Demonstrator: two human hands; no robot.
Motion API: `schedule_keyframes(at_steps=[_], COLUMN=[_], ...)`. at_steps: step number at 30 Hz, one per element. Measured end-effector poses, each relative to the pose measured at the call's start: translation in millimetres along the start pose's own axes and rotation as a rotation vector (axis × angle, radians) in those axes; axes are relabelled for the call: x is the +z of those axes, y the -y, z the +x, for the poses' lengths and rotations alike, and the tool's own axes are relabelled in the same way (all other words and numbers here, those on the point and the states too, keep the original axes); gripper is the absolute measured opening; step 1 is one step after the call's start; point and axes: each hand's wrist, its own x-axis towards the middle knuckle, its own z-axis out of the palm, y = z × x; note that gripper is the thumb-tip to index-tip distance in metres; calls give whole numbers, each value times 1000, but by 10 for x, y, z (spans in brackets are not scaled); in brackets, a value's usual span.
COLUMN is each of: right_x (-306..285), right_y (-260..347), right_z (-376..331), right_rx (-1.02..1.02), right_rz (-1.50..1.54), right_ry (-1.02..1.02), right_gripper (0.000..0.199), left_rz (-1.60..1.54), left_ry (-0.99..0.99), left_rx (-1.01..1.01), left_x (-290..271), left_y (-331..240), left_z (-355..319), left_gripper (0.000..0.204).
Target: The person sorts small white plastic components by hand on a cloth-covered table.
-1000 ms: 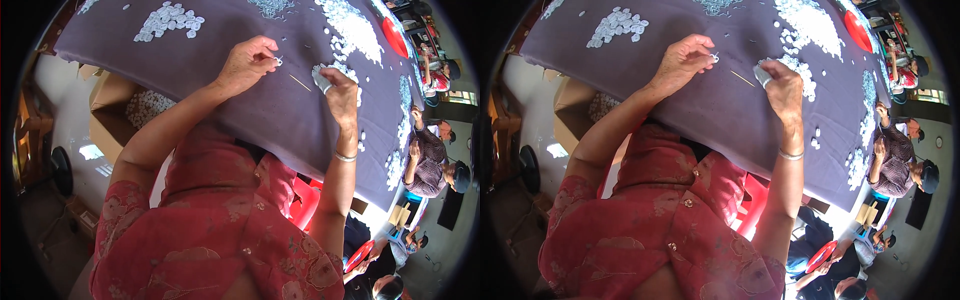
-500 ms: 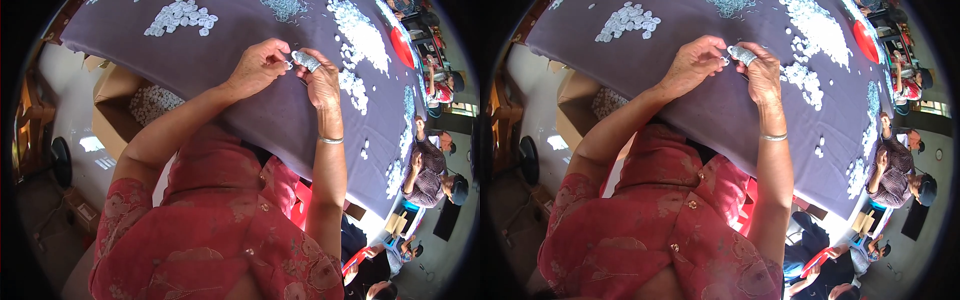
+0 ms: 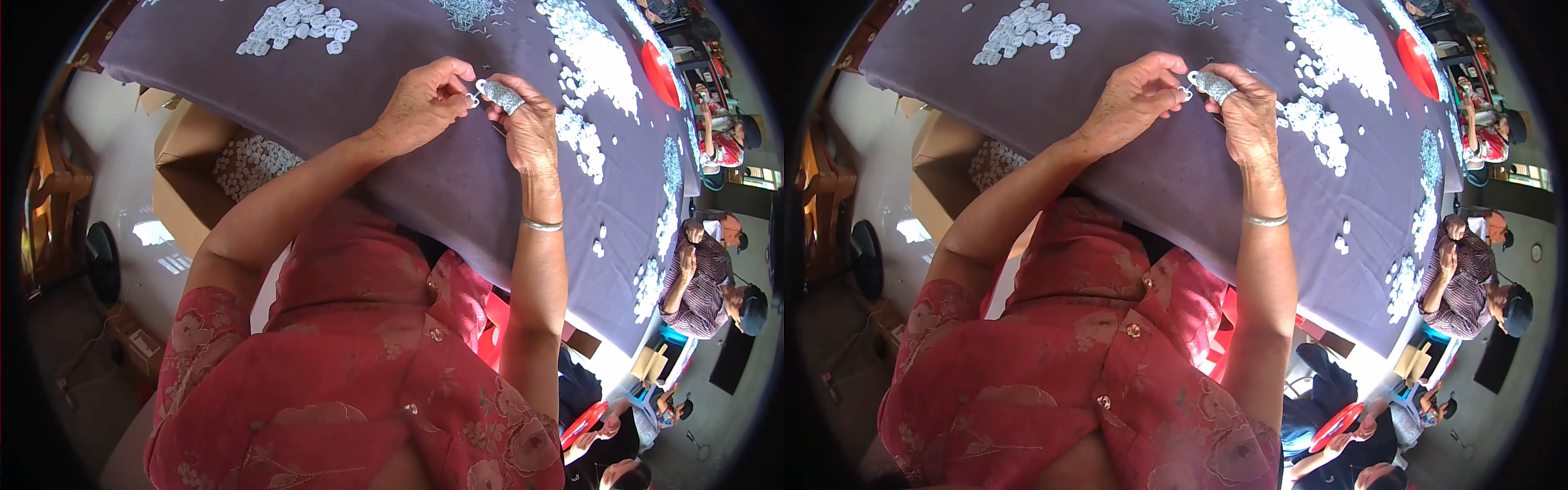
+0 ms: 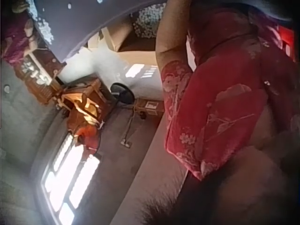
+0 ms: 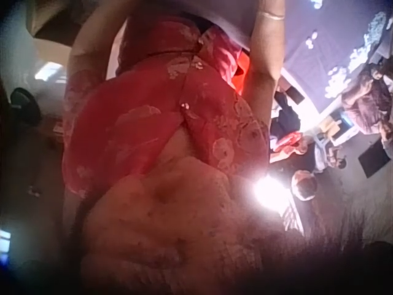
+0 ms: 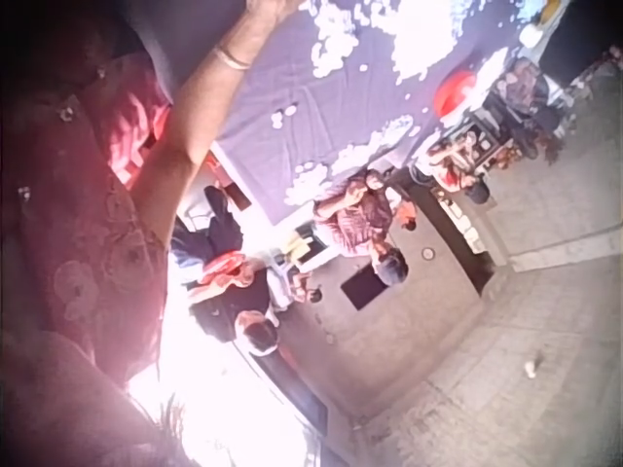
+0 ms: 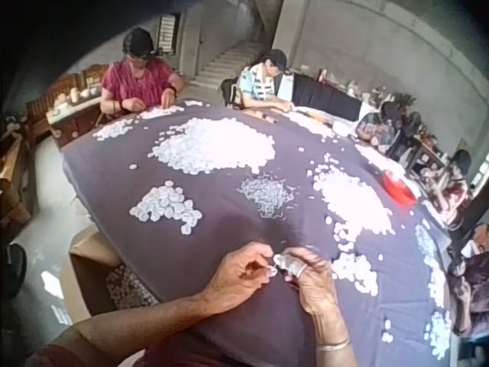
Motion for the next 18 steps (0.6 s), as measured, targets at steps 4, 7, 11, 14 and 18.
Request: schedule_keyframes(at_steps=[4,7,11,14,18], right_x=[-12,-13,-1,-3,0], right_y=[-15,-23,-18,-21,-11], right_z=[19,21,15,23,16], right_rx=[-23,-46,-68,-92,-94], right_rz=[-44,-72,-124,-141,-149], right_ry=[-10,-17,-39,-26,-30], right_gripper=[15,14,12,12,12], left_rz=[-4,13,38,38,-27], left_ry=[4,13,4,7,-59], left_rx=[-10,-10,14,34,48], left_x=[-4,-6,-4,2,23], left_y=[9,-15,24,43,41], left_z=[3,-1,6,12,17], left_gripper=[25,26,25,24,23])
